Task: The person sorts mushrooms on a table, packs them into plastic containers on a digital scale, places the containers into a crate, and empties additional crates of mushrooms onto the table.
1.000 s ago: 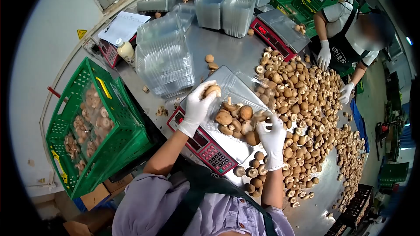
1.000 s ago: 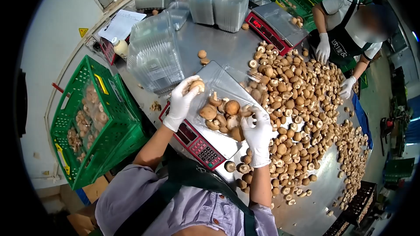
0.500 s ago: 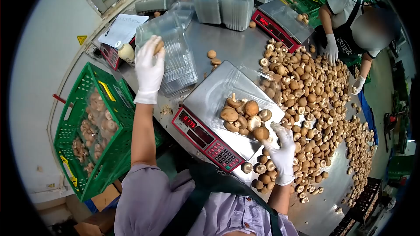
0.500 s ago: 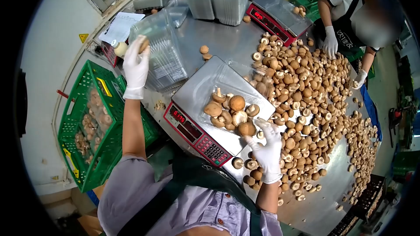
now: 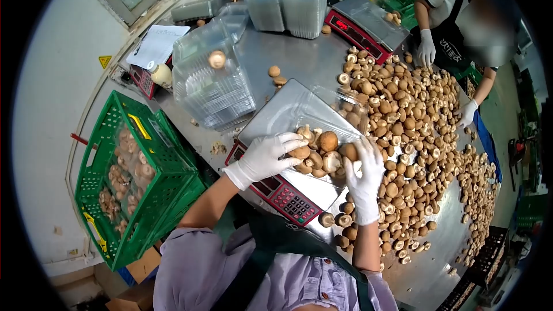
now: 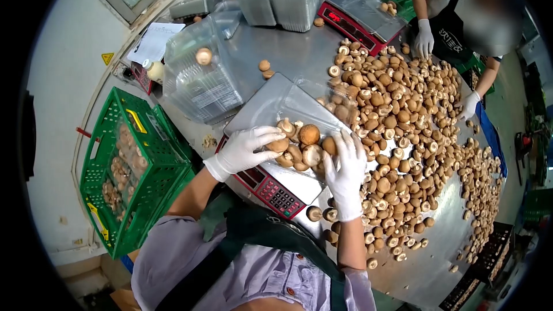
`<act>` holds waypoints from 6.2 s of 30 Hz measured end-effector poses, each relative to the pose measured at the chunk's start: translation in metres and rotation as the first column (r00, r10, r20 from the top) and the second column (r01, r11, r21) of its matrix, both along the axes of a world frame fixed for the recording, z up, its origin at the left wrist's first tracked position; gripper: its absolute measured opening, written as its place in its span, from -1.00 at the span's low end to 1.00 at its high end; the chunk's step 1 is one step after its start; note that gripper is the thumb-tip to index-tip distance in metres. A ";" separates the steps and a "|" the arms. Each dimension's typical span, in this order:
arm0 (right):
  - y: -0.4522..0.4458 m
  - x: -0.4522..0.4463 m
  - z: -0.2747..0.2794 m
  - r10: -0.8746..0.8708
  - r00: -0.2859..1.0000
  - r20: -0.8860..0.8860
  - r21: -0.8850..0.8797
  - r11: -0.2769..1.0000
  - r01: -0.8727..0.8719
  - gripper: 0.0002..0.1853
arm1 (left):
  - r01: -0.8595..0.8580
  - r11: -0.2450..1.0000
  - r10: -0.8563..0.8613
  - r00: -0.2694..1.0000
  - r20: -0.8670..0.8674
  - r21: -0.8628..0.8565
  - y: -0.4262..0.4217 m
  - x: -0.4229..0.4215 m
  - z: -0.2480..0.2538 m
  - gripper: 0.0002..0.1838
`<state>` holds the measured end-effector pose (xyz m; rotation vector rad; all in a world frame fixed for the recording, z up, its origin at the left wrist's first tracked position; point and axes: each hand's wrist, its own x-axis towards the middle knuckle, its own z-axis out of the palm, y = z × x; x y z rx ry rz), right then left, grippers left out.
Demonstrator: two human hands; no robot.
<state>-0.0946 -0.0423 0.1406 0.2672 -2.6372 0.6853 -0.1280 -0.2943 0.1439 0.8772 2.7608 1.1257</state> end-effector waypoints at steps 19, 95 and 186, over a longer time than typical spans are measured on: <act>0.041 -0.028 -0.022 -0.007 0.917 0.398 -0.576 0.776 0.256 -0.58 | -0.149 0.980 0.169 0.973 -0.159 0.130 0.018 -0.009 0.010 -0.49; 0.063 0.069 -0.050 -0.003 0.996 -0.085 -0.276 0.961 -0.021 -0.62 | -0.083 0.754 -0.057 0.980 0.190 0.652 0.040 0.047 -0.020 -0.20; 0.002 0.138 -0.040 0.299 0.835 0.463 -0.464 0.884 -0.059 -0.76 | -0.375 0.786 0.196 0.905 -0.378 -0.492 -0.197 -0.092 0.039 -0.73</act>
